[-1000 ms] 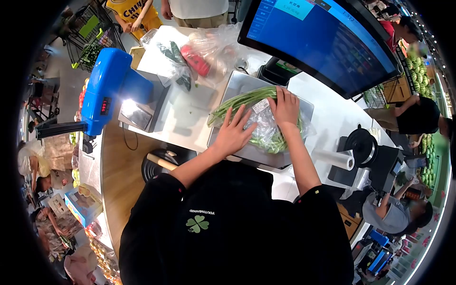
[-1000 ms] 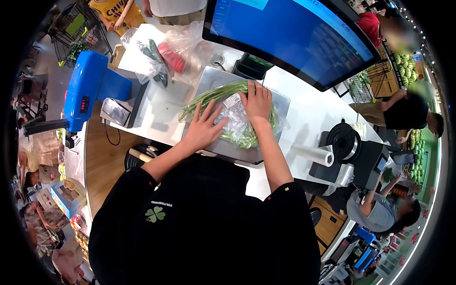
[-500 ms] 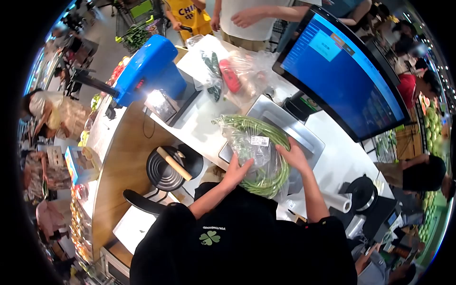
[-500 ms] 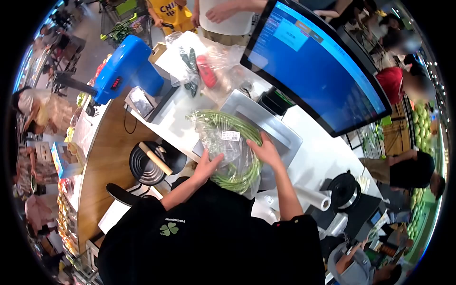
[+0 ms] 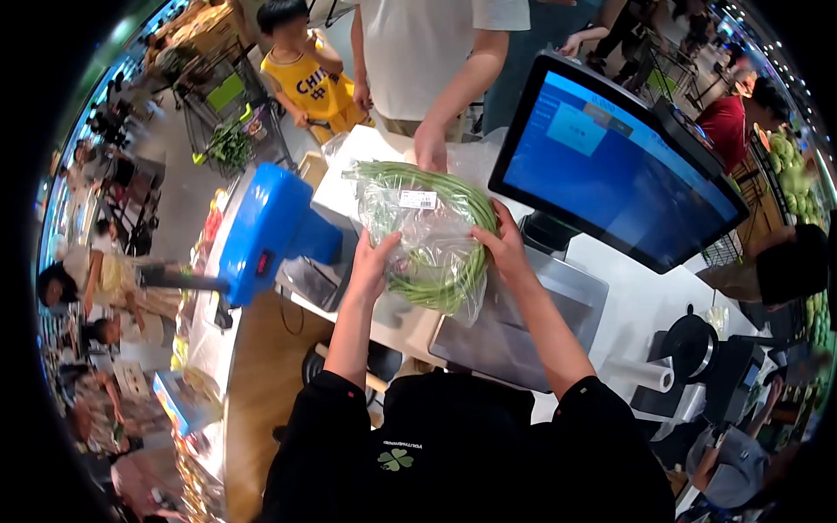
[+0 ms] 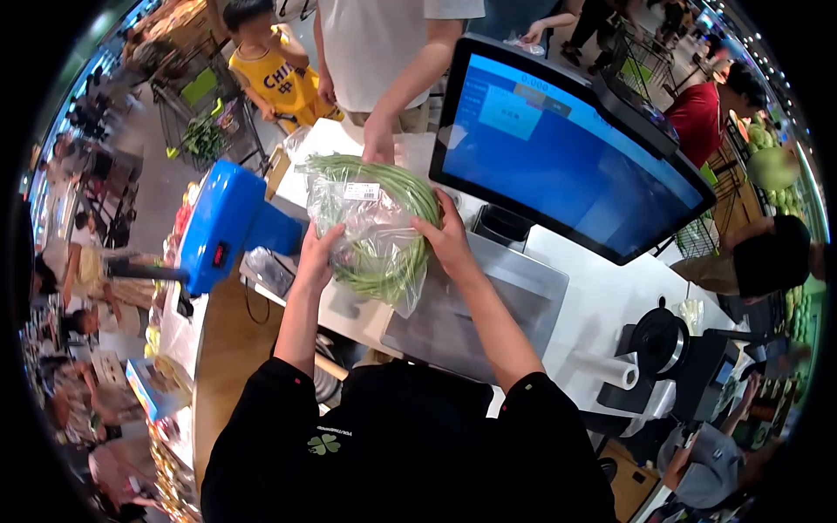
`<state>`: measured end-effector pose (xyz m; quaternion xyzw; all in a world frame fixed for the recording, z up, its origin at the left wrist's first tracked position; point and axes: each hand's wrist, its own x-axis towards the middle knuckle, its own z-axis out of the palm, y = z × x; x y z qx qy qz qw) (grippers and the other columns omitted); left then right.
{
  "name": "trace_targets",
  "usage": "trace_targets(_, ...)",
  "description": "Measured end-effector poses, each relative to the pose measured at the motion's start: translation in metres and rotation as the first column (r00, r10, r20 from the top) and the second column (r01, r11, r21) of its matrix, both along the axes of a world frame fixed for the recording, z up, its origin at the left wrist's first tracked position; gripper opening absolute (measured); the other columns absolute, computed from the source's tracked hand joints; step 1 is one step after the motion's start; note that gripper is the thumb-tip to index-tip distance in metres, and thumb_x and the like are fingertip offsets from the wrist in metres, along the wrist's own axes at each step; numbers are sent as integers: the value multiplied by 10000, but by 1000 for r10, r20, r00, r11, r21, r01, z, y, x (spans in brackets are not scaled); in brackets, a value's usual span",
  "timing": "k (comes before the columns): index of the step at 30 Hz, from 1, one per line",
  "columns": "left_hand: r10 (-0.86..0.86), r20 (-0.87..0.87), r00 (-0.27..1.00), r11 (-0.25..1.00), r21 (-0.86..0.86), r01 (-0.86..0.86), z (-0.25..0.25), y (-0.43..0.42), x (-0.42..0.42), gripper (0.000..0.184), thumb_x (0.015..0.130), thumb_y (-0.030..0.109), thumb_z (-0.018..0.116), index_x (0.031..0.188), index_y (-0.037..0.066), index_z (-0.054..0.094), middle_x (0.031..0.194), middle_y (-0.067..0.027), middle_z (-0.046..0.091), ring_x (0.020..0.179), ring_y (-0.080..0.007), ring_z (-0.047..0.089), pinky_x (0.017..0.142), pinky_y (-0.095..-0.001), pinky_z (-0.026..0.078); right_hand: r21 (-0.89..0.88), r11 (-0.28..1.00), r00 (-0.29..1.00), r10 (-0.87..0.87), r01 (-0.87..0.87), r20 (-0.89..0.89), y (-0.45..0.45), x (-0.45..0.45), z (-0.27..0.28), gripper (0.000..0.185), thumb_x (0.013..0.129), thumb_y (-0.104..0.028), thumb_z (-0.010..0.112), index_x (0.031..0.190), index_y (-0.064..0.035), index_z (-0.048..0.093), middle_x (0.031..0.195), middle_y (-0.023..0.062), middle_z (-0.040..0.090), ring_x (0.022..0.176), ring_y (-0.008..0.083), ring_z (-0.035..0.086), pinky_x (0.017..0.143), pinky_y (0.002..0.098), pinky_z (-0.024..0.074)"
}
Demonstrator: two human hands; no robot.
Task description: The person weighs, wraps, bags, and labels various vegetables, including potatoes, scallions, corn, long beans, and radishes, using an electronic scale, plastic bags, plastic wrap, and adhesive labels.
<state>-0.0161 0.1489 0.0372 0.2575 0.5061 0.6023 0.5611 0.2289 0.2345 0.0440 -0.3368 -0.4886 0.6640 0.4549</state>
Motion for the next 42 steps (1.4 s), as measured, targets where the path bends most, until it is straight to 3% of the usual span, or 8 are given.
trace_targets(7, 68, 15, 998, 998, -18, -68, 3, 99, -59, 624, 965, 135, 662, 1500, 85, 345, 1210, -108, 637, 1022, -197, 650, 664, -373, 566, -314, 943, 956, -184, 107, -228, 46, -50, -7, 619, 1035, -199, 561, 1544, 23, 288, 1500, 176, 442, 1368, 230, 464, 1086, 377, 424)
trace_targets(12, 290, -243, 926, 935, 278, -219, 0, 116, -95, 597, 1023, 135, 576, 1529, -28, 305, 1501, -205, 454, 1351, -274, 480, 1156, -371, 342, -343, 797, 862, -500, 497, 86, 87, -73, -96, 732, 982, -254, 637, 1541, 42, 269, 1511, 220, 417, 1388, 305, 449, 1132, 406, 392)
trace_targets(14, 326, -217, 920, 934, 222, -278, -2, 94, -91, 550, 1036, 135, 550, 1515, -33, 341, 1522, -205, 438, 1358, -281, 474, 1157, -358, 336, 316, 701, 425, -665, 640, 615, 128, -92, -154, 691, 926, -227, 694, 1471, 41, 362, 1400, 188, 514, 1237, 258, 547, 1072, 364, 428)
trace_targets(22, -191, -308, 932, 982, -68, 179, -87, -1, -64, 336, 1016, 83, 570, 1339, -11, 560, 1308, -115, 635, 1040, -174, 671, 917, -308, 523, 241, 910, 807, -410, 336, 424, 113, -148, -126, 225, 875, -157, 685, 982, 42, 685, 818, 146, 722, 739, 264, 665, 722, 381, 529)
trace_targets(28, -85, -567, 819, 994, 11, 111, -130, 12, -44, 688, 793, 155, 781, 1414, 32, 513, 1316, -191, 599, 1219, -338, 587, 968, -433, 514, 420, 905, 757, -327, 76, 566, -20, -175, -103, 255, 853, -77, 597, 1075, 21, 673, 988, 246, 694, 905, 435, 661, 802, 464, 521)
trace_targets(30, -528, -546, 650, 813, -103, 573, -164, 20, -57, 524, 820, 149, 744, 1314, 42, 603, 1260, -200, 626, 1238, -338, 563, 971, -434, 499, 456, 886, 780, -344, 86, 522, -43, -175, -93, 258, 861, -85, 606, 1089, 18, 670, 994, 241, 691, 933, 445, 654, 826, 471, 520)
trace_targets(33, -118, -943, 310, 728, 130, 673, -205, 0, -54, 387, 831, 137, 726, 1202, 43, 669, 1206, -199, 658, 1158, -349, 611, 975, -436, 485, 432, 885, 824, -370, 172, 429, -67, -169, -73, 230, 871, -84, 638, 1077, 13, 670, 1011, 232, 688, 949, 428, 647, 833, 458, 516)
trace_targets(42, -284, -577, 766, 947, -42, 319, -130, -65, -59, 310, 1020, 289, 557, 1216, 71, 658, 1169, -154, 679, 1149, -291, 607, 1022, -436, 465, 419, 898, 894, -71, -136, 443, -114, -91, 29, 659, 845, -189, 774, 1410, -13, 485, 1356, 230, 535, 1278, 389, 529, 1076, 455, 436)
